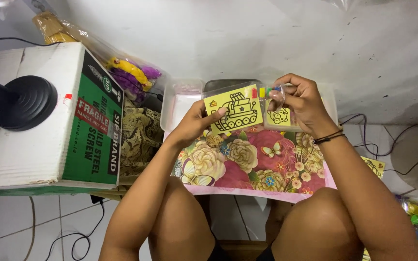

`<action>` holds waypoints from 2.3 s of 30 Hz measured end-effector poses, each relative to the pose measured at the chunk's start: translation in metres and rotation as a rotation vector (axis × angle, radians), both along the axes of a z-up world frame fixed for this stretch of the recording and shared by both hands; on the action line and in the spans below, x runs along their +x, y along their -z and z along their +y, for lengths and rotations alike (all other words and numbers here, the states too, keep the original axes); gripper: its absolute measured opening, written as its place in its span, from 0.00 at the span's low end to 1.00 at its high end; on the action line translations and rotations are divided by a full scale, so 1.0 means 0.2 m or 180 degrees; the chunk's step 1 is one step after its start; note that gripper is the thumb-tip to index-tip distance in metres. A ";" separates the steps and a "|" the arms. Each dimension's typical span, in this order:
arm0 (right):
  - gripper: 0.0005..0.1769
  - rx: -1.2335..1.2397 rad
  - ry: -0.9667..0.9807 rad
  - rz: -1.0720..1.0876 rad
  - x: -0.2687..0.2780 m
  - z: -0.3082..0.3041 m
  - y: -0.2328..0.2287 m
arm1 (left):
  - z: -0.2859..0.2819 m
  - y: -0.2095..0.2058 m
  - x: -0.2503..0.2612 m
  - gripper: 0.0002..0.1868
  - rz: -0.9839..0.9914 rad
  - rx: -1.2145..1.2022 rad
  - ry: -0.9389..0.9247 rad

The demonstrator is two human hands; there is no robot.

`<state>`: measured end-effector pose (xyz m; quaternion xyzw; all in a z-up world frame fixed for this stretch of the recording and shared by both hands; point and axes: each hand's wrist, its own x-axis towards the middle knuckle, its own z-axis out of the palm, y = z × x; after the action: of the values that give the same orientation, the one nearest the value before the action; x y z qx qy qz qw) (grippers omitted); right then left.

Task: The person organizes and packages yellow stickers and small colorful plastic pieces into clear plastic bags, placing them onto a floral tray and into a plastic bin.

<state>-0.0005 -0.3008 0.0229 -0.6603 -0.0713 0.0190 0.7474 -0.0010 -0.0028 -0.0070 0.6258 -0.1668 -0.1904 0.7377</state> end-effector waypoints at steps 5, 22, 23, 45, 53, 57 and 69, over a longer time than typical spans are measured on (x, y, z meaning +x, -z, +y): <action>0.10 -0.0069 0.0011 -0.0013 0.00 0.03 0.02 | 0.01 0.04 0.02 0.12 -0.0011 -0.0050 0.0079; 0.26 -0.0050 -0.0154 0.0041 -0.06 0.12 -0.05 | 0.02 0.10 0.03 0.17 0.0095 0.0160 0.0224; 0.26 -0.0117 -0.0217 0.0060 -0.06 0.13 -0.05 | 0.01 0.08 0.02 0.17 0.0089 0.0140 0.0252; 0.08 -0.0895 -0.0723 0.0316 -0.01 0.07 0.20 | -0.01 0.05 -0.02 0.13 -0.0162 0.0521 0.0089; 0.10 -0.0985 -0.0752 -0.0020 -0.08 0.12 0.03 | -0.01 -0.01 -0.05 0.12 -0.0125 0.0522 0.0151; 0.05 -0.1118 -0.0607 -0.0336 -0.05 0.11 0.06 | -0.02 -0.04 -0.07 0.12 -0.0156 0.0616 0.0365; 0.05 -0.0964 -0.0598 -0.0240 -0.10 0.13 0.02 | -0.04 0.08 0.01 0.12 -0.0166 0.0567 0.0355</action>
<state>-0.0207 -0.2741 0.0191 -0.7559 -0.1569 0.0744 0.6312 0.0006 -0.0109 -0.0238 0.6835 -0.2030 -0.2288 0.6628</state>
